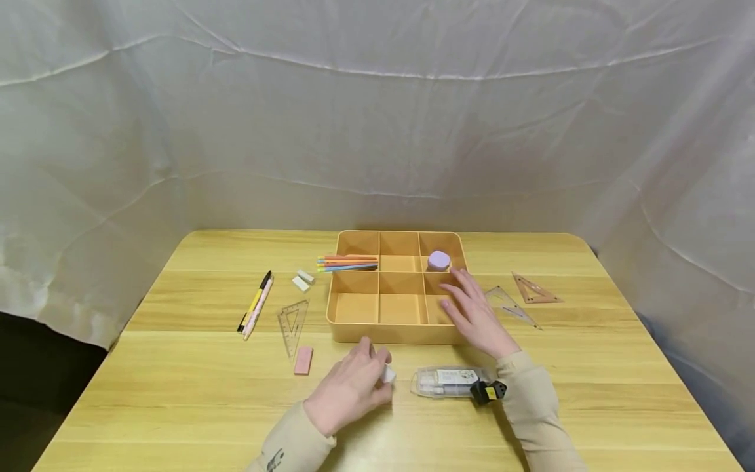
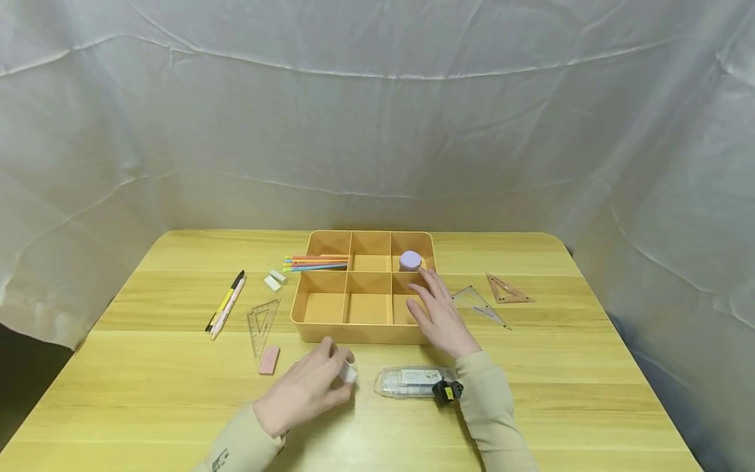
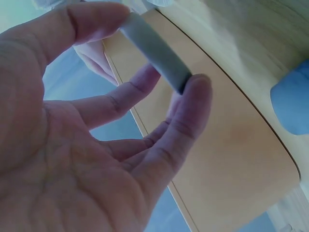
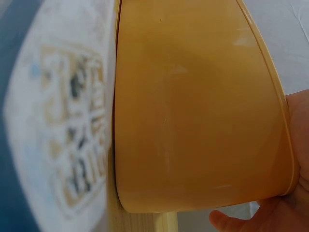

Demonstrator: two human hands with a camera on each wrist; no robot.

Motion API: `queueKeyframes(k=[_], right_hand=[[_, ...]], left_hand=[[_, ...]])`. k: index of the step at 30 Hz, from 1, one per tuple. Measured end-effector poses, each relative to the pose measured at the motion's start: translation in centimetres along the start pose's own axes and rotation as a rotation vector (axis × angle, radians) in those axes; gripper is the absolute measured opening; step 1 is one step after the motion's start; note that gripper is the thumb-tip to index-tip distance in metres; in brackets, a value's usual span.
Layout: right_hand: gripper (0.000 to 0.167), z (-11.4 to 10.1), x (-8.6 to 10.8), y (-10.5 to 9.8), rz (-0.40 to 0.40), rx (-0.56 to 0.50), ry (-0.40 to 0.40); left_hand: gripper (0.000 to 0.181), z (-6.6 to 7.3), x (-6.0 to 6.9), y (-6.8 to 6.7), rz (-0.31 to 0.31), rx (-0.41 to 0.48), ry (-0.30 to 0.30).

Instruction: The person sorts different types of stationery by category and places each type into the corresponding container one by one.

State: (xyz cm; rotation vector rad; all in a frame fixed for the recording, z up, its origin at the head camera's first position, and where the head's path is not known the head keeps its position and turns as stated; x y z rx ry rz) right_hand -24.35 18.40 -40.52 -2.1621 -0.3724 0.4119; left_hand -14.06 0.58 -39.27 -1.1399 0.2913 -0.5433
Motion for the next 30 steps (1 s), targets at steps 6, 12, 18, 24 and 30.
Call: queueKeyframes(k=[6, 12, 18, 24, 30], right_hand=[[0.039, 0.1, -0.1, 0.0, -0.003, 0.001, 0.003], [0.039, 0.0, 0.0, -0.1, -0.003, -0.008, 0.006], [0.039, 0.0, -0.1, 0.0, -0.005, -0.005, 0.007], [0.039, 0.0, 0.0, 0.0, -0.008, -0.011, 0.011], [0.038, -0.1, 0.0, 0.0, -0.007, -0.009, 0.007]], left_hand=[[0.028, -0.3, 0.2, -1.1, 0.047, 0.064, 0.026], [0.027, -0.8, 0.3, -2.4, 0.076, 0.127, 0.032], [0.030, -1.7, 0.3, -4.0, 0.113, 0.110, 0.009], [0.032, -2.6, -0.1, -5.8, 0.149, 0.100, -0.002], [0.027, -3.5, -1.3, -6.9, 0.151, 0.063, 0.003]])
Point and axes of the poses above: each hand's wrist, its own x-axis away from the middle knuckle, its own y-axis out of the palm, z = x × y, the point moved 10 cm from there along -x, towards the middle knuckle, and after that the axes turned 8 degrees about -z, right-handed, at the moved point
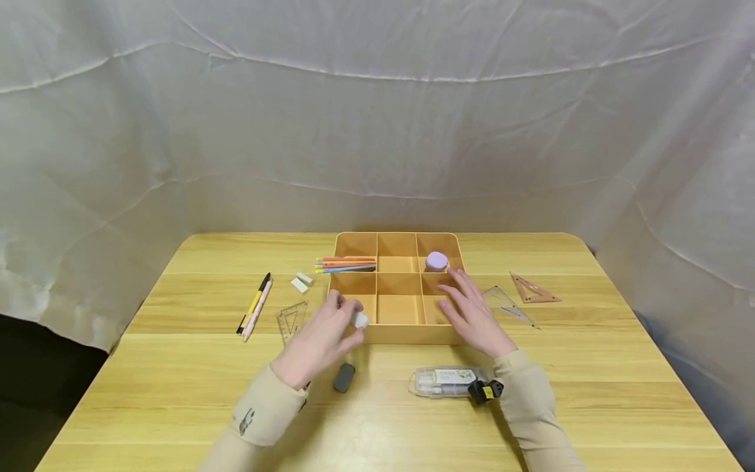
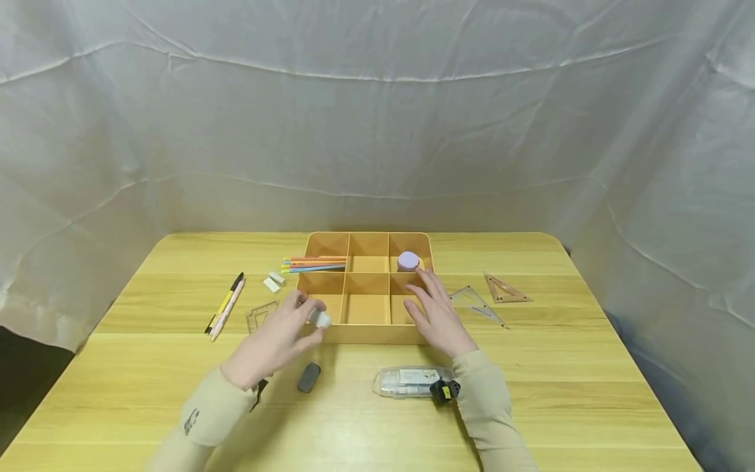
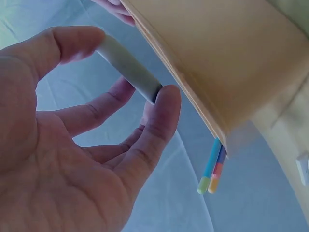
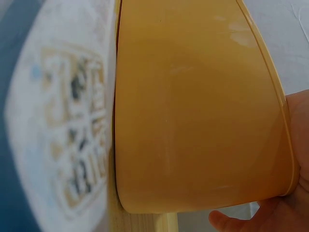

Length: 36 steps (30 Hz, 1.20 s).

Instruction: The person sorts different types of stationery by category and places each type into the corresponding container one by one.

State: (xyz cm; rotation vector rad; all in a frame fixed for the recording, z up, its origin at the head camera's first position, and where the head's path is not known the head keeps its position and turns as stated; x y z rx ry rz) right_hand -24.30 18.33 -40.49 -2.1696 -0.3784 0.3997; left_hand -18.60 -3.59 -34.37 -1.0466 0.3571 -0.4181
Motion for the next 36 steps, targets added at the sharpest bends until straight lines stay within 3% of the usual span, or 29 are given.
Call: queueKeyframes(k=[8, 16, 24, 36], right_hand=[[0.038, -0.2, 0.0, 0.0, -0.005, -0.001, -0.008], [0.038, -0.1, -0.2, 0.1, -0.005, -0.002, -0.011], [0.038, 0.0, -0.2, 0.1, -0.007, -0.005, -0.006], [0.038, -0.2, -0.2, 0.2, -0.008, -0.009, -0.008]], left_hand=[[0.019, -0.8, -2.3, -0.8, 0.002, -0.093, 0.005], [0.013, -2.9, -4.7, 0.9, -0.201, -0.153, -0.126], [0.015, -4.1, -6.2, 2.3, -0.329, -0.213, -0.191], [0.016, -5.0, -7.5, 4.1, -0.396, -0.290, -0.234]])
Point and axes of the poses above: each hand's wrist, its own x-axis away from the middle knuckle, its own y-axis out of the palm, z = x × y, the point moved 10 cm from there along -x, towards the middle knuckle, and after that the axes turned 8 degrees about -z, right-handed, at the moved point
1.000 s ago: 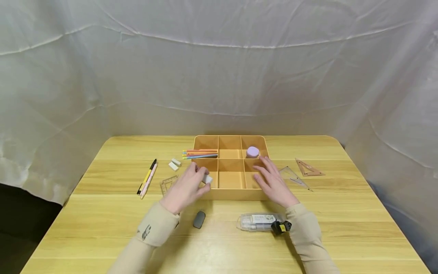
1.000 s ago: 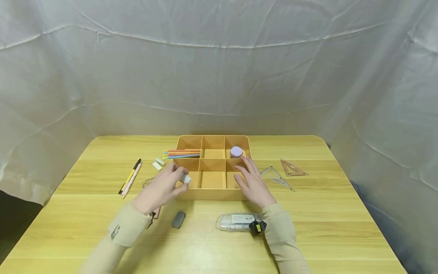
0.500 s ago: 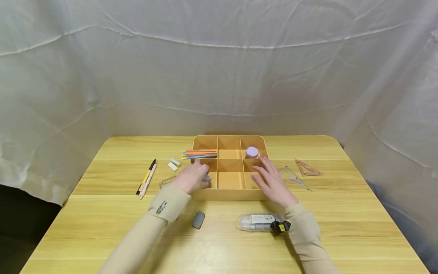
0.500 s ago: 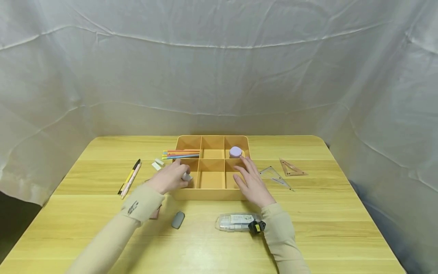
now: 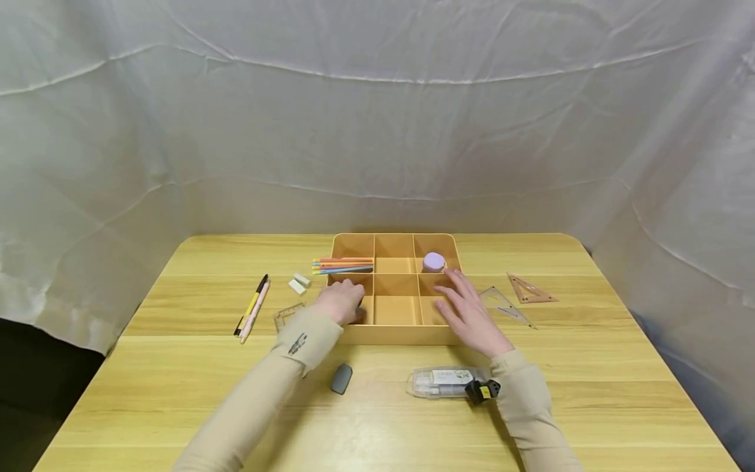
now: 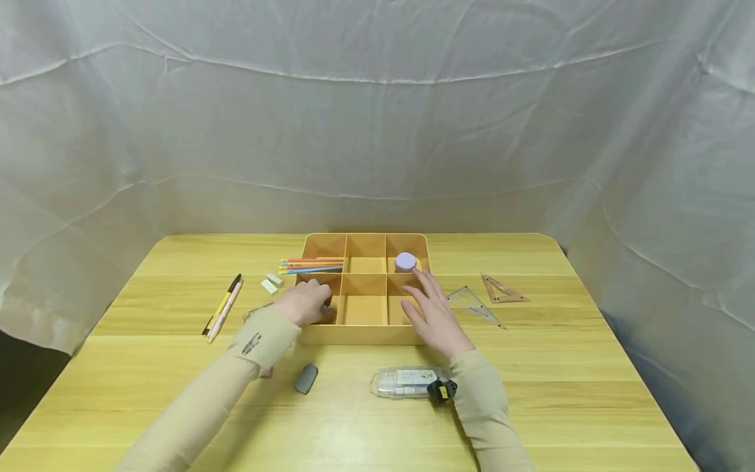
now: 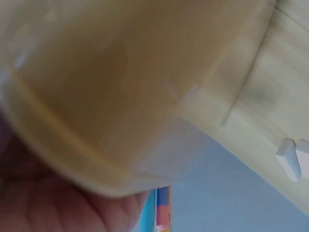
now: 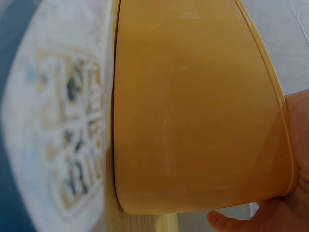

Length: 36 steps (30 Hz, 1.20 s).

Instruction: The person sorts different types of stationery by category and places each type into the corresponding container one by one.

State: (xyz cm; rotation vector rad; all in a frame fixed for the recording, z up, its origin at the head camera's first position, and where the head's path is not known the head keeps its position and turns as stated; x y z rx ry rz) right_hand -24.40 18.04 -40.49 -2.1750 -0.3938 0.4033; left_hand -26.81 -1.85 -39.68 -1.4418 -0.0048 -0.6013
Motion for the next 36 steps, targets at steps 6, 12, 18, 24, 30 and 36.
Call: queueKeyframes(k=[6, 12, 18, 24, 30, 36], right_hand=[[0.038, -0.1, -0.1, 0.0, 0.004, -0.002, -0.009], [0.038, 0.0, -0.1, 0.1, 0.001, -0.006, -0.006], [0.038, 0.1, -0.1, 0.1, -0.001, -0.007, -0.001], [0.038, 0.2, -0.1, 0.0, 0.002, -0.006, 0.003], [0.038, 0.1, 0.1, -0.1, 0.001, -0.005, 0.010], [0.038, -0.2, 0.2, 0.0, 0.000, -0.005, 0.004]], left_hand=[[0.016, -0.2, -0.8, 0.6, -0.031, -0.076, -0.044], [0.009, -0.4, -1.2, 0.8, -0.020, -0.108, -0.060], [0.015, -0.4, -1.6, 0.8, 0.011, -0.118, -0.056], [0.017, -0.3, -1.6, 0.7, 0.020, -0.109, -0.045], [0.008, 0.0, 0.0, -0.7, 0.072, 0.005, 0.053], [0.011, -1.2, 3.7, -4.3, 0.356, 0.225, 0.243]])
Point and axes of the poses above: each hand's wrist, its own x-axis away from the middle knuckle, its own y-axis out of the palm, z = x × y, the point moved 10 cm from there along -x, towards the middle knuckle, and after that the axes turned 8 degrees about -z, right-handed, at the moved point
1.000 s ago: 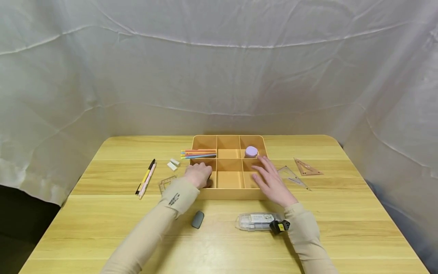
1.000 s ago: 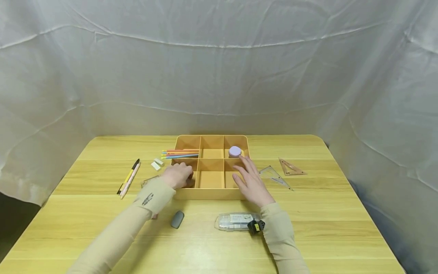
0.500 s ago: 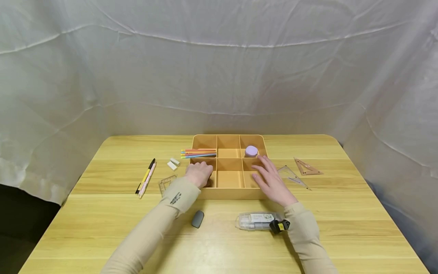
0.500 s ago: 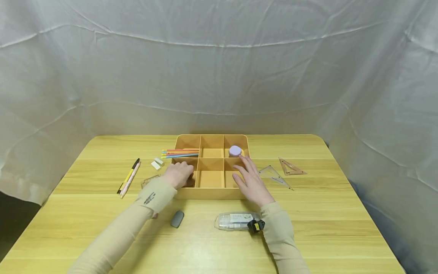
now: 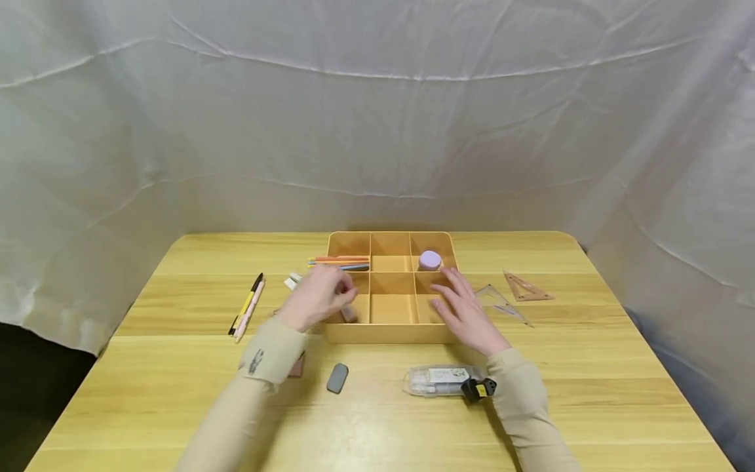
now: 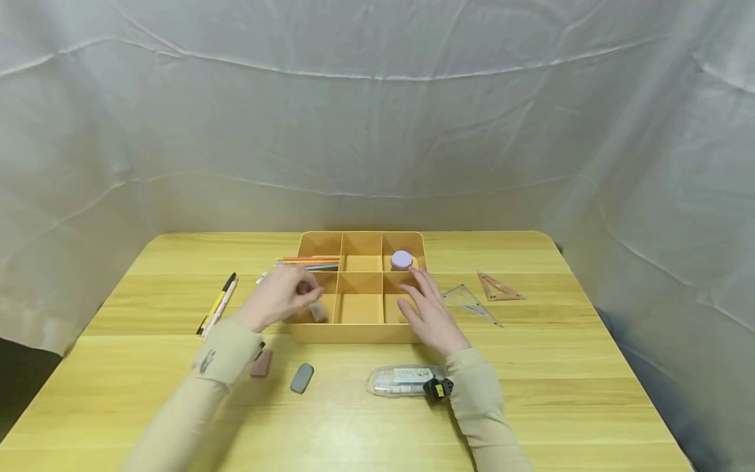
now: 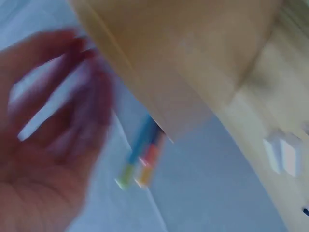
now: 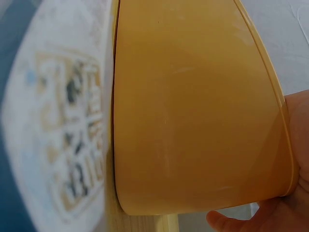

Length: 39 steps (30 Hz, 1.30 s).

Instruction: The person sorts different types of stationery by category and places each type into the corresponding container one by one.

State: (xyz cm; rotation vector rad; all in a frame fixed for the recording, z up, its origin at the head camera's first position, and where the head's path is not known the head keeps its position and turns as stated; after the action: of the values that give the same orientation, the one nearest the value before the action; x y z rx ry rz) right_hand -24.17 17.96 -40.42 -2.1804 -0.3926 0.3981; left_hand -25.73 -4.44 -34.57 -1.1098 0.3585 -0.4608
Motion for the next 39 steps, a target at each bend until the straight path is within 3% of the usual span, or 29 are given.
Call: queueKeyframes(k=[2, 5, 8, 10, 12, 14, 19, 23, 30, 39], right_hand=[[0.038, 0.0, 0.0, 0.1, -0.001, -0.003, 0.002], [0.038, -0.1, 0.1, 0.0, 0.002, -0.009, 0.006], [0.038, 0.0, 0.2, 0.0, 0.004, -0.006, 0.008], [0.038, 0.1, 0.2, 0.0, 0.005, -0.005, 0.010], [0.038, 0.1, 0.2, -0.1, 0.007, -0.002, 0.013], [0.038, 0.2, 0.2, -0.1, 0.008, -0.001, 0.016], [0.038, 0.3, 0.2, -0.1, 0.004, 0.000, 0.020], [0.038, 0.2, 0.2, 0.0, 0.008, -0.006, 0.018], [0.038, -0.2, 0.0, 0.3, 0.007, -0.013, 0.008], [0.039, -0.4, -0.2, 0.3, -0.004, -0.014, 0.011]], left_hand=[[0.018, -0.8, 1.2, -1.8, 0.143, 0.065, 0.035], [0.026, -3.2, 3.0, -4.0, 0.332, 0.154, 0.009], [0.033, -6.8, 4.2, -5.2, 0.457, 0.225, -0.103], [0.033, -9.2, 4.5, -5.4, 0.476, 0.239, -0.203], [0.029, -11.3, 4.3, -5.0, 0.430, 0.228, -0.298], [0.027, -13.0, 3.8, -4.2, 0.343, 0.198, -0.367], [0.049, -15.7, 2.4, -1.2, 0.073, 0.159, -0.452], [0.061, -16.7, 1.7, 0.3, -0.060, 0.137, -0.504], [0.075, -17.8, 1.5, 1.2, -0.134, 0.115, -0.596], [0.061, -18.4, 1.4, 1.7, -0.146, 0.135, -0.627]])
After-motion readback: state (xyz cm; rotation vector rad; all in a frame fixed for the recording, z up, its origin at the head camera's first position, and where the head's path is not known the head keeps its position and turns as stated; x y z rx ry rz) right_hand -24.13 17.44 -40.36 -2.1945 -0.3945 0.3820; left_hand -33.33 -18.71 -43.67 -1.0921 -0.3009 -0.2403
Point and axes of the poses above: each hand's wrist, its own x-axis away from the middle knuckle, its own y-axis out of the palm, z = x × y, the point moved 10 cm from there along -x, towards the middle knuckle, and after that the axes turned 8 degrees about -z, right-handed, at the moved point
